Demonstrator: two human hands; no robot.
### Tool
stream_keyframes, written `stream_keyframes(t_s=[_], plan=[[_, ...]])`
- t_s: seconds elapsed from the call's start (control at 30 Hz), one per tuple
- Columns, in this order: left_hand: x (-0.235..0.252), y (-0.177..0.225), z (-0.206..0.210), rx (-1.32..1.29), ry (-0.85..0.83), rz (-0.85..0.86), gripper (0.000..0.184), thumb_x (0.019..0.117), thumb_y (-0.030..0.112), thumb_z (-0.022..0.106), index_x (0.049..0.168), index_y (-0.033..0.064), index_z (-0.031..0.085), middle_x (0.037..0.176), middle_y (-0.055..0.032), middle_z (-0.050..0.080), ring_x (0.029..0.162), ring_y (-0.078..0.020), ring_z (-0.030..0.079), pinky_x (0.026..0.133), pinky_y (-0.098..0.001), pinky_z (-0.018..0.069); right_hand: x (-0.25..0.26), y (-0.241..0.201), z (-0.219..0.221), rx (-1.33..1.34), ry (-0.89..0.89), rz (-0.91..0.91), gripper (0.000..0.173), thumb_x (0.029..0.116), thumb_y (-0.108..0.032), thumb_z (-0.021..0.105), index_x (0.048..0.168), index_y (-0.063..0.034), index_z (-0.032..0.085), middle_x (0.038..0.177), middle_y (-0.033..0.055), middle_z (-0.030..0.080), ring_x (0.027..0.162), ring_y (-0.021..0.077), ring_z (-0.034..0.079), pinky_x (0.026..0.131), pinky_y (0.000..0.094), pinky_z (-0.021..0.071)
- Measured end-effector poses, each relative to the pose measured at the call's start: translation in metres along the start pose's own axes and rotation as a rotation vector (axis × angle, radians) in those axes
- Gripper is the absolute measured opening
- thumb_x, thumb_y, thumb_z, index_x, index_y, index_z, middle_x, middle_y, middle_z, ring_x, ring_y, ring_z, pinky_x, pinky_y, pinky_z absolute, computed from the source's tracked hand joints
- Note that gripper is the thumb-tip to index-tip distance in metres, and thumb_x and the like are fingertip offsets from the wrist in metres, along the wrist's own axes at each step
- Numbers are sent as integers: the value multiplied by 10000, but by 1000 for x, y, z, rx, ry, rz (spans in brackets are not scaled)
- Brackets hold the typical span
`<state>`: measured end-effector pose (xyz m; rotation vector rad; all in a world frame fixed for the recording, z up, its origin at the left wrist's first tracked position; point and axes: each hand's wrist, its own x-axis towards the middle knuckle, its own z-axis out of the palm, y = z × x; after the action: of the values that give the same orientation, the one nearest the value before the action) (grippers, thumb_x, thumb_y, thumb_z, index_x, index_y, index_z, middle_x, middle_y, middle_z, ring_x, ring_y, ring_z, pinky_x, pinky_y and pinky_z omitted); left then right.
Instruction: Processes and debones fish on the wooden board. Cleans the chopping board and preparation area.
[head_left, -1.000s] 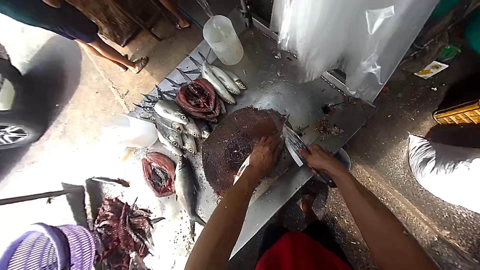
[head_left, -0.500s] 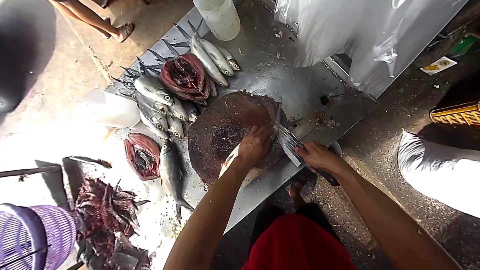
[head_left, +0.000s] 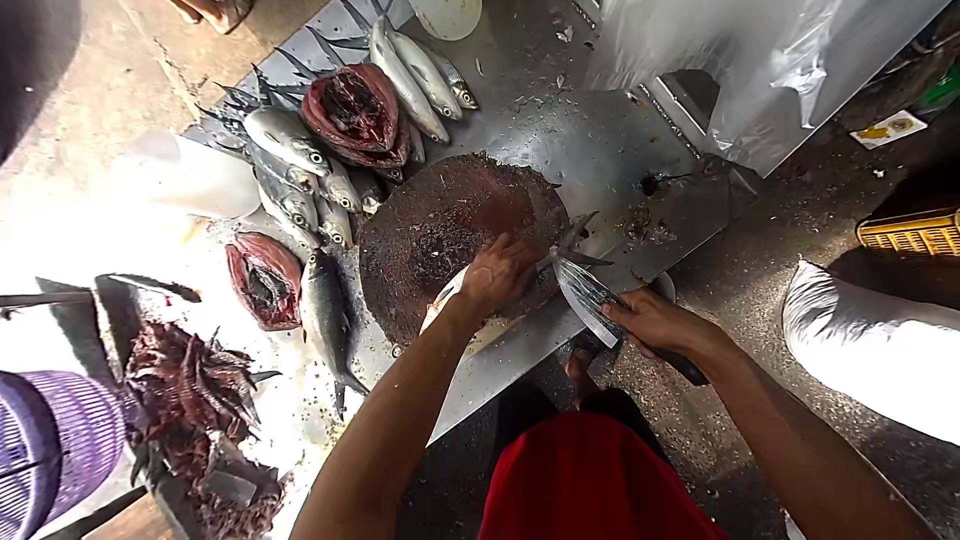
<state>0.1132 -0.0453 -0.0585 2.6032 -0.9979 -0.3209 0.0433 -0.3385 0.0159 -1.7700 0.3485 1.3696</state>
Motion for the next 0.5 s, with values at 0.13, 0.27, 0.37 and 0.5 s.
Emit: stream_keyframes(t_s=[0.13, 0.27, 0.37, 0.5], plan=[[1, -3, -1, -27, -5, 35, 373, 1010, 259, 492, 1328, 255, 687, 1321, 46, 678, 1193, -270, 600, 934, -493, 495, 1, -2, -11, -26, -31, 41, 404, 1099, -468, 432, 1105, -83, 556, 652, 39, 508, 428, 127, 505, 425, 272, 485], [-1, -2, -6, -57, -81, 112, 345, 1003, 261, 528, 1301, 269, 702, 1298, 42, 688, 1203, -268, 605, 964, -499, 490, 7, 3, -52, -159, -110, 74, 485, 1092, -532, 378, 1120, -100, 596, 656, 43, 509, 441, 115, 479, 429, 264, 445], [-3, -2, -7, -75, -114, 159, 347, 1000, 270, 536, 1305, 267, 701, 1337, 48, 675, 1223, -264, 603, 972, -506, 487, 17, 1, -70, -208, -144, 89, 470, 1084, -530, 399, 1016, -107, 593, 597, 26, 470, 408, 91, 429, 398, 229, 390], [-2, -5, -5, -86, -106, 174, 358, 999, 275, 531, 1316, 263, 696, 1358, 54, 664, 1243, -255, 593, 983, -510, 479, 36, -3, -89, -328, -165, 38, 490, 1076, -517, 425, 921, -81, 585, 533, 36, 444, 374, 96, 400, 378, 232, 361]])
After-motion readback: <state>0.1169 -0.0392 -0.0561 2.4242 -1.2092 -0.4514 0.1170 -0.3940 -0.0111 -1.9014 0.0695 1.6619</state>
